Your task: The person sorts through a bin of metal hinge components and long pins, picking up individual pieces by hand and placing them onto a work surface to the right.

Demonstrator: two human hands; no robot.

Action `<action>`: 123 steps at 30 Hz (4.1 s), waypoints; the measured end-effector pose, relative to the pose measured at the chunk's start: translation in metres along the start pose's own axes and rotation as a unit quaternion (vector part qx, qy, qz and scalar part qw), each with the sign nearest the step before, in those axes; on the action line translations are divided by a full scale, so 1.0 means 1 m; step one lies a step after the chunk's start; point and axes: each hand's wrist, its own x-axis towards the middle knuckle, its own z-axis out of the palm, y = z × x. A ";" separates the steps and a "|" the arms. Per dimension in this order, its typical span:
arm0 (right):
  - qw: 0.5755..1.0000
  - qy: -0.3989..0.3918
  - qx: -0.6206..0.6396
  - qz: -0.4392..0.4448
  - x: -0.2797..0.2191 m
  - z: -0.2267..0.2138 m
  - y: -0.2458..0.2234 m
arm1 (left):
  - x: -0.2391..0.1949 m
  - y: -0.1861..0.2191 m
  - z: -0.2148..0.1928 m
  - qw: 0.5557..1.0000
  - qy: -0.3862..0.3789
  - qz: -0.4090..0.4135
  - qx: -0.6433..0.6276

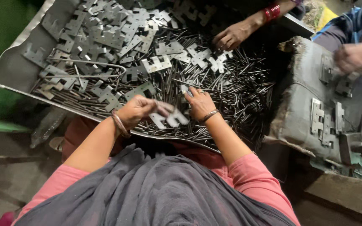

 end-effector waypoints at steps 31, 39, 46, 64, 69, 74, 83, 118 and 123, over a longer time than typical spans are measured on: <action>0.395 0.252 0.833 0.293 -0.104 -0.033 0.021 | 0.083 -0.125 0.036 0.936 0.193 0.013 -0.294; 0.928 0.074 0.337 0.140 -0.071 -0.059 -0.082 | 0.068 -0.076 0.100 0.798 0.078 -0.083 -0.592; 0.668 0.149 0.691 0.234 -0.096 -0.035 -0.042 | 0.062 -0.074 0.064 0.984 -0.002 -0.125 -0.128; 0.957 0.166 -0.087 0.223 -0.180 -0.051 0.177 | 0.051 -0.060 -0.009 0.681 0.160 -0.157 0.697; 0.970 -0.176 0.075 0.147 -0.137 0.009 0.075 | 0.049 -0.028 -0.006 0.674 0.032 -0.193 0.712; 0.988 -0.119 0.068 0.065 -0.147 0.042 0.070 | 0.034 -0.013 -0.026 0.978 0.062 -0.107 0.169; 0.775 0.104 0.576 0.237 -0.140 0.025 0.090 | 0.046 -0.006 -0.022 0.895 0.239 -0.006 -0.377; 0.976 0.056 0.005 0.210 0.073 0.053 -0.014 | -0.079 -0.021 -0.040 0.870 0.147 0.177 -0.436; 0.956 0.172 0.125 0.203 0.066 0.009 -0.058 | -0.073 -0.003 -0.022 0.864 0.175 0.161 -0.443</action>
